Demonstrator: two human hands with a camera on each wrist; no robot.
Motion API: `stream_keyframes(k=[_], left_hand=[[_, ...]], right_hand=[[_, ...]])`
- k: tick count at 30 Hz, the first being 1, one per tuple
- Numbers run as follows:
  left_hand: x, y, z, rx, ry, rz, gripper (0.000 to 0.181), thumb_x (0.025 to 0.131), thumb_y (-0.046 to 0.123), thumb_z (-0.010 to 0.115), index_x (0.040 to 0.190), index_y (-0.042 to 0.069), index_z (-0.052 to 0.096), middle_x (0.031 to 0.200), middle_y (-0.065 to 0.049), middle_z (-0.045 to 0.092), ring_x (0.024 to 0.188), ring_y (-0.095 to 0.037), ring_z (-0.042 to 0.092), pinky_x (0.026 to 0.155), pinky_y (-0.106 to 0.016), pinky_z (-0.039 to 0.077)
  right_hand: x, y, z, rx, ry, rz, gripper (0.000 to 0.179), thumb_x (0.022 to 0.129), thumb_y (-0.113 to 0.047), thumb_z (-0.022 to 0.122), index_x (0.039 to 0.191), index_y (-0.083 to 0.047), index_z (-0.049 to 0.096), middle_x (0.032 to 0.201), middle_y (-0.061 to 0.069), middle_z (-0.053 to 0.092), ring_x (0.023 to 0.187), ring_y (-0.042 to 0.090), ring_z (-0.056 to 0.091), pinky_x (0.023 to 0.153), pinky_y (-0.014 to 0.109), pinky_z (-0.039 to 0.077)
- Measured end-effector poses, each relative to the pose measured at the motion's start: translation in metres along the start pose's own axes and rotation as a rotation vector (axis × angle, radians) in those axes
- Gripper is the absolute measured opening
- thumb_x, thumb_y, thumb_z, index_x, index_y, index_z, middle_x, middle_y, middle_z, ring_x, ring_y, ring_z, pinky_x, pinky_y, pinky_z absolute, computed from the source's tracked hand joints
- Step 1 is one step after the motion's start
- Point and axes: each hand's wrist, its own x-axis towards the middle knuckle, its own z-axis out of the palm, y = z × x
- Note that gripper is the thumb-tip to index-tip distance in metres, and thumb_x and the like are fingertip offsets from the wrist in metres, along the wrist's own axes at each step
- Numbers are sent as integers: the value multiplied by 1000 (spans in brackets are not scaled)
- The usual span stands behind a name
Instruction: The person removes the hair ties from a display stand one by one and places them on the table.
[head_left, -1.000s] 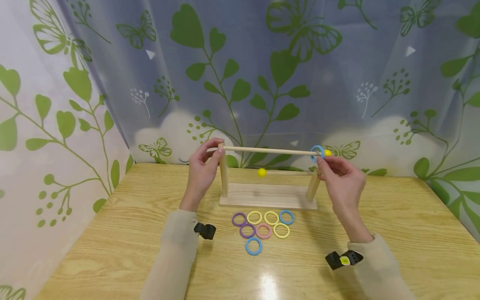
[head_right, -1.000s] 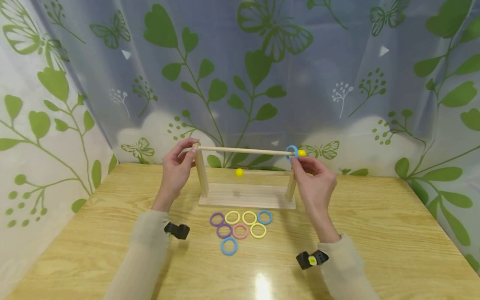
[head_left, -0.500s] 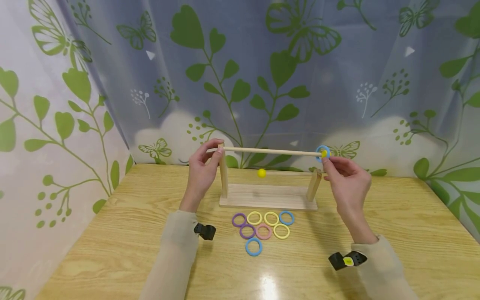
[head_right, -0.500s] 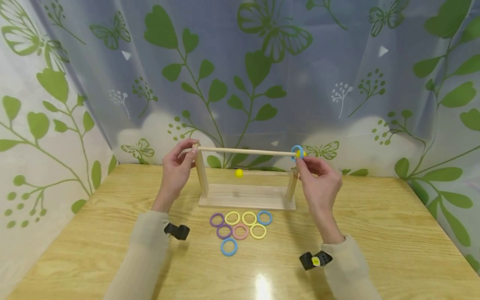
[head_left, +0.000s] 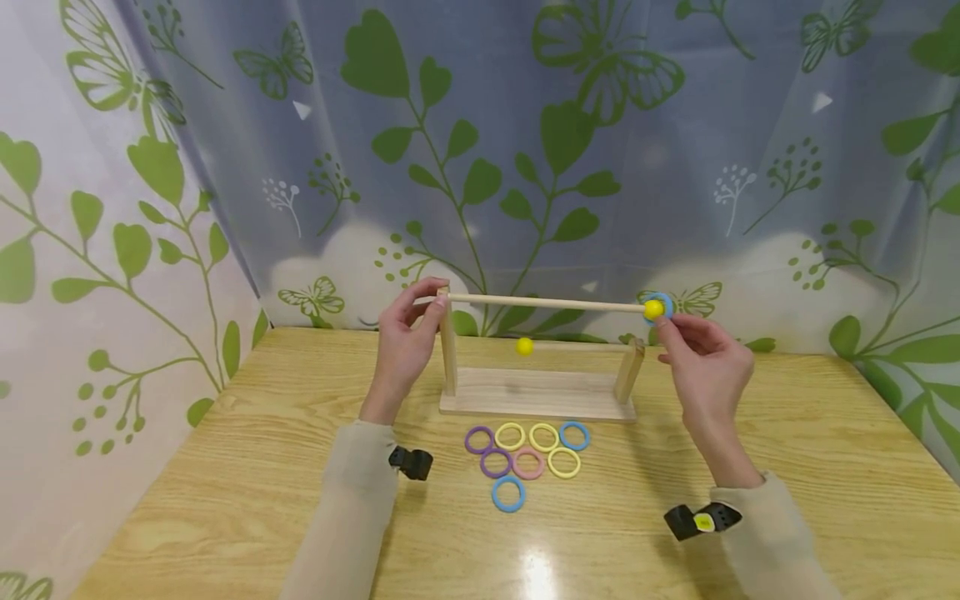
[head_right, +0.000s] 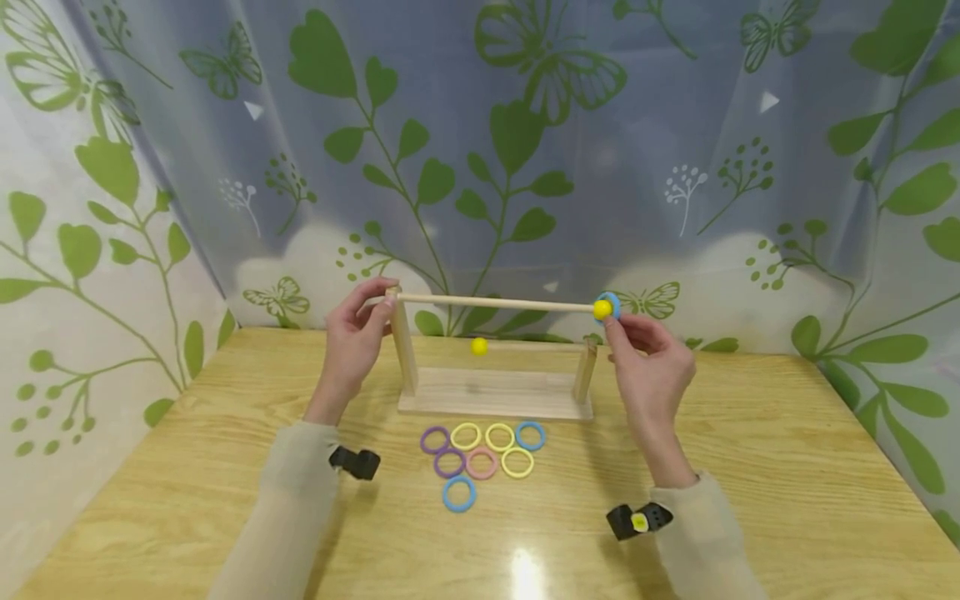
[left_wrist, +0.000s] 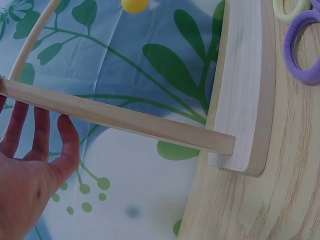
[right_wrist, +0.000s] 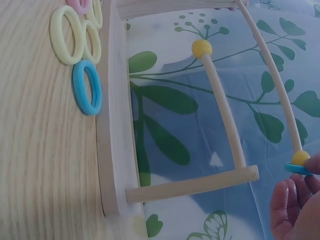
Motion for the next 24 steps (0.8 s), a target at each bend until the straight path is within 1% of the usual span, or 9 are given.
stream_keyframes(k=[3,9,13,17,20,24], left_hand=[[0,0,1,-3,4,0,24,103,8,60,125,2,68,116,-7,64,96,-16,66,75,-23,54],[0,0,1,-1,5,-5,24,103,9,61,125,3,68,116,-9,64,97,-17,65,75,-23,54],[-1,0,1,2,5,-10,24,103,9,61,125,3,68,116,-9,64,97,-17,65,75,-23,54],[0,0,0,4,4,-7,25,103,9,61,125,1,67,115,-7,64,96,-16,65,75,-25,54],[0,0,0,4,1,-1,25,103,9,60,126,1,67,115,-6,64,96,-15,65,75,-25,54],[0,0,0,4,0,-2,24,103,10,60,125,3,68,115,-6,64,96,-14,65,76,-25,55]], right_hand=[[0,1,-2,-20,3,0,24,87,-16,82,101,2,77,80,-16,75,72,1,69,58,15,57],[0,2,-7,12,10,-3,23,86,-14,83,99,2,77,79,-14,76,69,2,69,56,16,56],[-2,4,-11,17,6,19,21,85,-13,83,98,2,77,78,-12,75,69,3,69,55,16,56],[-3,6,-16,-22,-3,28,21,86,-14,83,99,1,77,78,-12,75,70,3,69,56,16,56],[-4,7,-19,-65,-10,19,21,87,-15,82,100,1,77,78,-14,75,71,2,69,57,16,56],[-7,10,-24,-111,-22,12,22,88,-15,81,100,3,77,75,-17,74,69,1,69,56,16,56]])
